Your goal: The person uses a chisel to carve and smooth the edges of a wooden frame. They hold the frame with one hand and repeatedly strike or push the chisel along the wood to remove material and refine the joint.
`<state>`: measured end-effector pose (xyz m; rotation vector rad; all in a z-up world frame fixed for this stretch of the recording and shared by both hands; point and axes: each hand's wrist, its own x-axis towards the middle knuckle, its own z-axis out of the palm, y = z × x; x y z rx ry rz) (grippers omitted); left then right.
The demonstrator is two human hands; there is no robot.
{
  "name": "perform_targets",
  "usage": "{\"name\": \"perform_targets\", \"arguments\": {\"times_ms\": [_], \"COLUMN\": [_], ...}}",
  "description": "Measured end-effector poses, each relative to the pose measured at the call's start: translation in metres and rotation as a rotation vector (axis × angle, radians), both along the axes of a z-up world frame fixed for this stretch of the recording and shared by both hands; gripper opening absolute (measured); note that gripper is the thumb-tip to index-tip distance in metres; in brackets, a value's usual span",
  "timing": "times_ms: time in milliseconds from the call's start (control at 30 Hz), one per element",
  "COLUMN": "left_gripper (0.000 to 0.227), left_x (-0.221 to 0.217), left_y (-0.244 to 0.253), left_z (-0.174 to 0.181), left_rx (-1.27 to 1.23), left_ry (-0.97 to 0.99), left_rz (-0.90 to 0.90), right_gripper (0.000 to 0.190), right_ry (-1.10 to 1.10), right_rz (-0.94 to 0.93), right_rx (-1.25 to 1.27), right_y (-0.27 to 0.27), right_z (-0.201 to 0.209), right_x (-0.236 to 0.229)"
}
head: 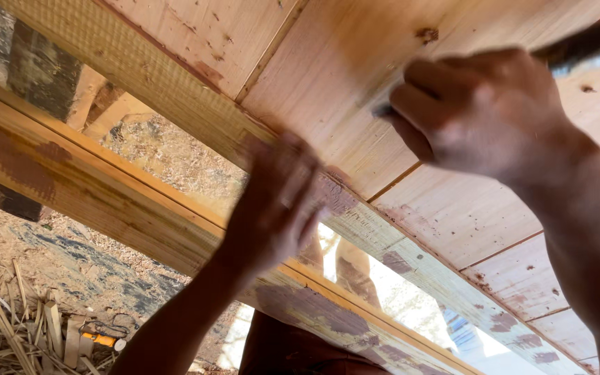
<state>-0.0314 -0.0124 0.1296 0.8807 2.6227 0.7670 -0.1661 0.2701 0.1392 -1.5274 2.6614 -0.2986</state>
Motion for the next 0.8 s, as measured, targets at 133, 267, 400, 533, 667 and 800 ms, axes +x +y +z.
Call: {"name": "perform_targets", "arguments": {"times_ms": [133, 267, 400, 533, 667, 800], "left_gripper": [0.054, 0.05, 0.053, 0.053, 0.054, 0.055], "left_x": [0.026, 0.014, -0.001, -0.004, -0.006, -0.006], "left_y": [0.009, -0.018, -0.047, -0.05, -0.047, -0.047], "left_z": [0.023, 0.001, -0.008, -0.007, -0.007, -0.006], "left_rx": [0.234, 0.293, 0.027, 0.017, 0.013, 0.024], "left_ry": [-0.12, -0.005, 0.099, 0.097, 0.095, 0.09], "left_rz": [-0.257, 0.357, 0.677, 0.654, 0.677, 0.689], "right_gripper": [0.022, 0.015, 0.021, 0.015, 0.029, 0.03], "right_ry": [0.115, 0.171, 0.125, 0.156, 0.018, -0.003], "right_rz": [0.014, 0.024, 0.063, 0.092, 0.147, 0.183], "right_rx": [-0.056, -0.218, -0.173, -0.197, -0.061, -0.03], "right_y": [-0.055, -0.114, -0.133, -0.135, -0.128, -0.107], "right_z": [-0.005, -0.015, -0.014, -0.015, -0.017, -0.011], "right_x": [-0.022, -0.033, -0.034, -0.035, -0.03, -0.017]}}
